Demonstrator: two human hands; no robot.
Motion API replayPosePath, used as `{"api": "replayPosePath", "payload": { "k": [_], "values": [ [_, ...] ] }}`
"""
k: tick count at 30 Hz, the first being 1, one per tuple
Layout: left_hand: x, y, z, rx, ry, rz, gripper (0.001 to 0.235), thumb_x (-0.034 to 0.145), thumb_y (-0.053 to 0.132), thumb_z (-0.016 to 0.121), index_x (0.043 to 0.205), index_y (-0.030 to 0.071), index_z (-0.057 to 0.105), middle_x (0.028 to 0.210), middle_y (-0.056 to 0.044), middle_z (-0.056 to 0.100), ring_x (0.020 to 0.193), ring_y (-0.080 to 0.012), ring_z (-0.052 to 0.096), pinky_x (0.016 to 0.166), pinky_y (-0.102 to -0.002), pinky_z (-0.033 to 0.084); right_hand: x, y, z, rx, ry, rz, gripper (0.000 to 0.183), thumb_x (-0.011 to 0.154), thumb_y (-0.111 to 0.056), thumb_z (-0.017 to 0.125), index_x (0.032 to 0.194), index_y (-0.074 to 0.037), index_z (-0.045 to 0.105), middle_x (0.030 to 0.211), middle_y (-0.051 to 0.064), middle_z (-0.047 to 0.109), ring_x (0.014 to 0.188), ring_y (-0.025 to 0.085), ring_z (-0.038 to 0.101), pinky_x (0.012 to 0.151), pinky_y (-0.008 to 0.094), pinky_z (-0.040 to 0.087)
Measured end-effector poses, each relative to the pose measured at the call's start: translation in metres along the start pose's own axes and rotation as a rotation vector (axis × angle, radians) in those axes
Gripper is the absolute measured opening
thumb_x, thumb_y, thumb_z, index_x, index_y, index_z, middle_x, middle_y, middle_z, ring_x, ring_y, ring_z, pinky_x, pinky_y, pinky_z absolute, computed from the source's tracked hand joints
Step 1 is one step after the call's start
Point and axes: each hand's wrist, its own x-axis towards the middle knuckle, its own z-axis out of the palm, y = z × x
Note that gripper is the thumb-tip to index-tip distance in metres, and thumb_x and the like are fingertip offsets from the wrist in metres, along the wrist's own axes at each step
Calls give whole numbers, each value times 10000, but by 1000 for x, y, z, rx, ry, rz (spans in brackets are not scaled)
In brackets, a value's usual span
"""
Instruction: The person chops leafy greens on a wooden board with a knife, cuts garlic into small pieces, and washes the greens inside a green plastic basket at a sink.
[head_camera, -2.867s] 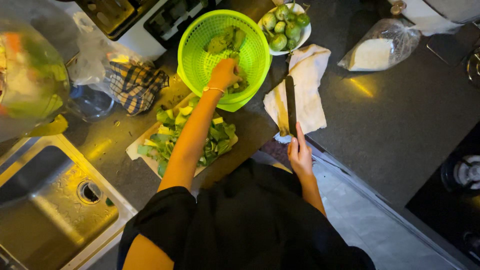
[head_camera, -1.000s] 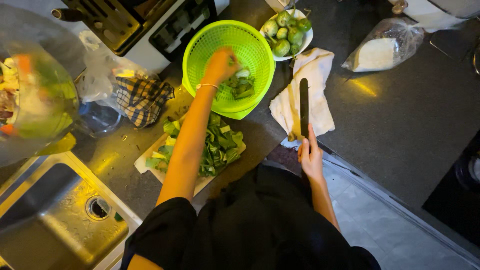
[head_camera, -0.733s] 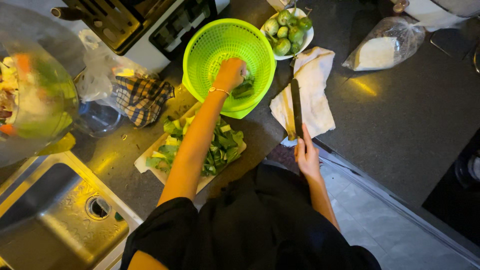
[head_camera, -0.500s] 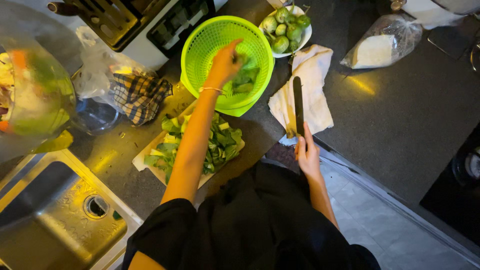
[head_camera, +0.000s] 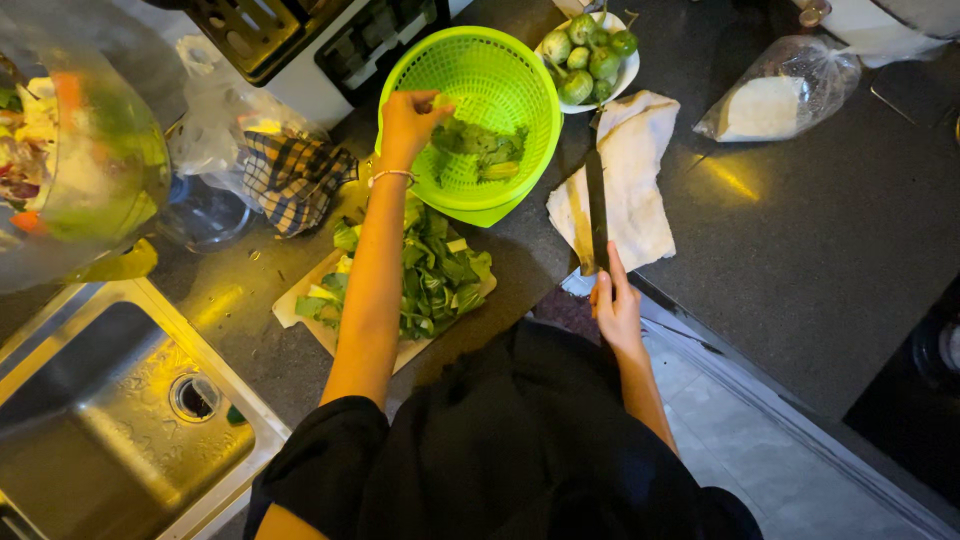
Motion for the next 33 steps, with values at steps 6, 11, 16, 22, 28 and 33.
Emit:
{"api": "replayPosePath", "payload": {
  "k": [6, 11, 16, 22, 28, 33],
  "values": [
    [0, -30, 3, 434, -87, 54, 220, 713, 202, 879, 863, 56, 809, 822, -208, 742, 768, -348, 736, 774, -392, 603, -3, 5, -3, 19, 25, 50, 537, 1094, -141, 476, 1620, -166, 367, 638, 9, 543, 520, 70, 494, 500, 254, 453],
    [-20, -28, 16, 667, -210, 82, 216, 651, 124, 851, 823, 43, 748, 894, -254, 715, 870, -443, 691, 772, -508, 568, -4, 3, -5, 7, 32, 54, 542, 1092, -130, 473, 1621, -164, 359, 645, 6, 549, 522, 67, 502, 498, 254, 467],
    [-24, -40, 25, 679, -249, 121, 140, 682, 53, 805, 812, 74, 759, 907, -249, 716, 891, -443, 702, 802, -502, 576, -6, 2, -5, -8, 29, 51, 546, 1093, -131, 467, 1626, -163, 349, 634, 13, 540, 517, 69, 492, 491, 257, 459],
    [-17, -49, 23, 641, -220, 277, 337, 582, 140, 909, 823, 7, 714, 862, -259, 703, 853, -467, 689, 745, -513, 564, -7, 2, -6, 14, 43, 81, 540, 1098, -142, 469, 1626, -168, 355, 633, 16, 548, 510, 69, 492, 493, 256, 453],
    [-21, -7, 25, 572, -317, 266, 139, 727, 154, 827, 800, 54, 764, 861, -201, 723, 863, -385, 714, 819, -441, 586, -9, 9, -7, 33, 45, 59, 540, 1099, -141, 475, 1626, -161, 355, 659, 10, 549, 534, 63, 502, 500, 251, 463],
    [-28, 25, 70, 189, -401, 397, 305, 663, 137, 820, 936, 58, 711, 825, -171, 727, 791, -372, 725, 748, -450, 584, -8, 5, -4, 13, 42, 50, 535, 1103, -138, 471, 1625, -167, 358, 644, 8, 541, 526, 70, 498, 503, 257, 460]
  ]
}}
